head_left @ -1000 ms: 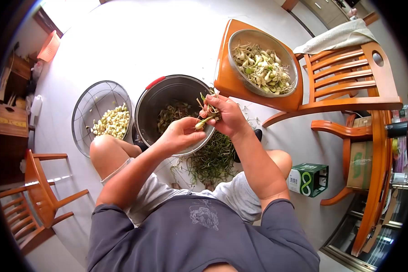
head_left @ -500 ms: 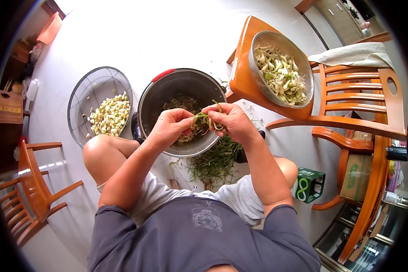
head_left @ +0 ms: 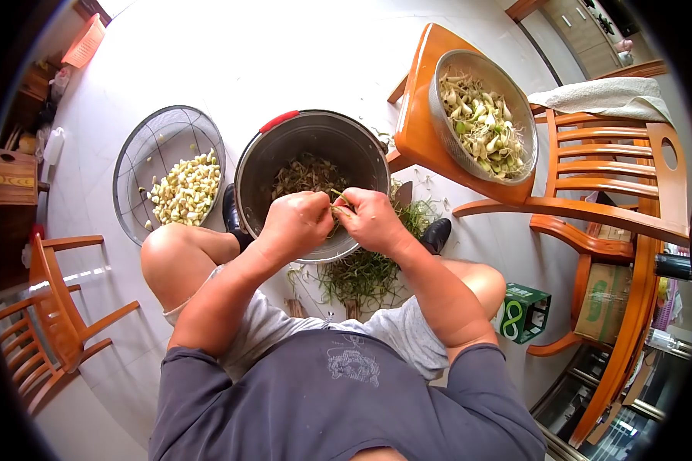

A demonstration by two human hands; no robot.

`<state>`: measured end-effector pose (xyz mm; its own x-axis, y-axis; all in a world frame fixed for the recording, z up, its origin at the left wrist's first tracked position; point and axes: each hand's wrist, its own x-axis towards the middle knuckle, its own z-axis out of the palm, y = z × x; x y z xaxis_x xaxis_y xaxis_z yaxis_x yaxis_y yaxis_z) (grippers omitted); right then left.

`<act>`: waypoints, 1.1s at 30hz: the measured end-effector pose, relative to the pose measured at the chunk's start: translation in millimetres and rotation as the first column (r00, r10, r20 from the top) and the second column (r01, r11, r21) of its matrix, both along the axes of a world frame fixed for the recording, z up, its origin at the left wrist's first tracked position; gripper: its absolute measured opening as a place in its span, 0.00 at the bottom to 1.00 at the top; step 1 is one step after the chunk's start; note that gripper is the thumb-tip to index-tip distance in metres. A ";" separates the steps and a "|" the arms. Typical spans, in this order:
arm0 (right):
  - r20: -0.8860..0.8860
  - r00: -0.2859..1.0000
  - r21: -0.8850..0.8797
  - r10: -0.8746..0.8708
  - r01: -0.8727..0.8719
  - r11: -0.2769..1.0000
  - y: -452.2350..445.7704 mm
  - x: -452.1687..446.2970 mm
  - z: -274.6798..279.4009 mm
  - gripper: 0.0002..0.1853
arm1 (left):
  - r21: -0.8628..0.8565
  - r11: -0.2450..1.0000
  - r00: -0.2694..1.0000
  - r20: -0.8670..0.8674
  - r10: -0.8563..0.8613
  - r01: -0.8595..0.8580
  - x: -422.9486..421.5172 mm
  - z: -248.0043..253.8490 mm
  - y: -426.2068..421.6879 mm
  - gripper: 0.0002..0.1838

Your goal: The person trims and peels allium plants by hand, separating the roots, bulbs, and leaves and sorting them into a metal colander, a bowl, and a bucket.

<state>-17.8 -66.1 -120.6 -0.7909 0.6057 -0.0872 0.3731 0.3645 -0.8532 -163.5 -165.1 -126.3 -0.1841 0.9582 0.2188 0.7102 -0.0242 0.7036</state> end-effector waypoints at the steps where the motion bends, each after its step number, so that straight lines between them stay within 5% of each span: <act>1: -0.022 1.000 0.100 -0.004 0.007 0.995 -3.6 -0.6 -1.6 0.07 | -0.043 0.999 0.998 -0.062 -0.005 0.002 3.5 0.3 -0.6 0.04; 4: -0.011 0.989 0.330 -0.148 0.144 0.933 5.0 2.3 -7.3 0.07 | -0.253 0.967 0.995 -0.084 -0.060 0.037 12.3 7.2 -4.6 0.06; 6: 0.071 0.966 0.045 -0.249 0.246 0.968 19.2 9.2 -3.1 0.06 | -0.303 0.952 0.983 0.183 0.019 0.038 11.7 10.0 -5.1 0.06; 7: 0.022 0.959 -0.310 -0.284 0.276 0.910 25.3 11.8 -0.3 0.06 | -0.410 0.908 0.892 0.437 0.114 0.085 7.2 13.5 -2.1 0.07; 9: -0.072 0.922 -0.804 -0.379 0.171 0.569 33.5 18.6 6.0 0.05 | -0.464 0.862 0.597 0.756 0.268 0.201 -4.3 22.5 2.2 0.08; 12: -0.062 0.883 -0.963 -0.464 0.070 0.261 41.2 28.9 3.4 0.05 | -0.390 0.905 0.137 0.919 0.370 0.170 -11.9 6.1 8.7 0.05; 17: -0.132 0.864 -0.988 -0.486 -0.075 0.134 41.9 33.1 7.5 0.08 | -0.338 0.926 0.017 0.940 0.340 0.169 -5.7 4.7 11.7 0.06; 20: -0.124 0.830 -0.990 -0.544 -0.068 0.121 36.1 32.2 13.0 0.09 | -0.306 0.932 0.051 0.952 0.302 0.192 -0.6 4.6 11.9 0.07; 25: -0.148 0.781 -0.988 -0.607 -0.141 0.059 30.5 30.9 12.4 0.09 | -0.237 0.962 0.366 0.915 0.172 0.139 22.3 17.6 12.8 0.07; 28: -0.165 0.776 -0.986 -0.608 -0.149 0.077 28.9 29.4 9.0 0.09 | -0.185 0.983 0.667 0.734 0.130 0.012 37.1 12.3 15.4 0.06; 29: -0.146 0.776 -0.989 -0.614 -0.123 0.081 28.1 28.9 10.1 0.09 | 0.018 0.998 0.753 0.658 0.029 -0.054 42.3 -13.4 17.6 0.07; 33: -0.117 0.781 -0.992 -0.613 -0.067 0.105 27.2 29.2 1.6 0.09 | 0.112 0.992 0.903 0.429 -0.001 -0.052 51.3 7.1 19.0 0.12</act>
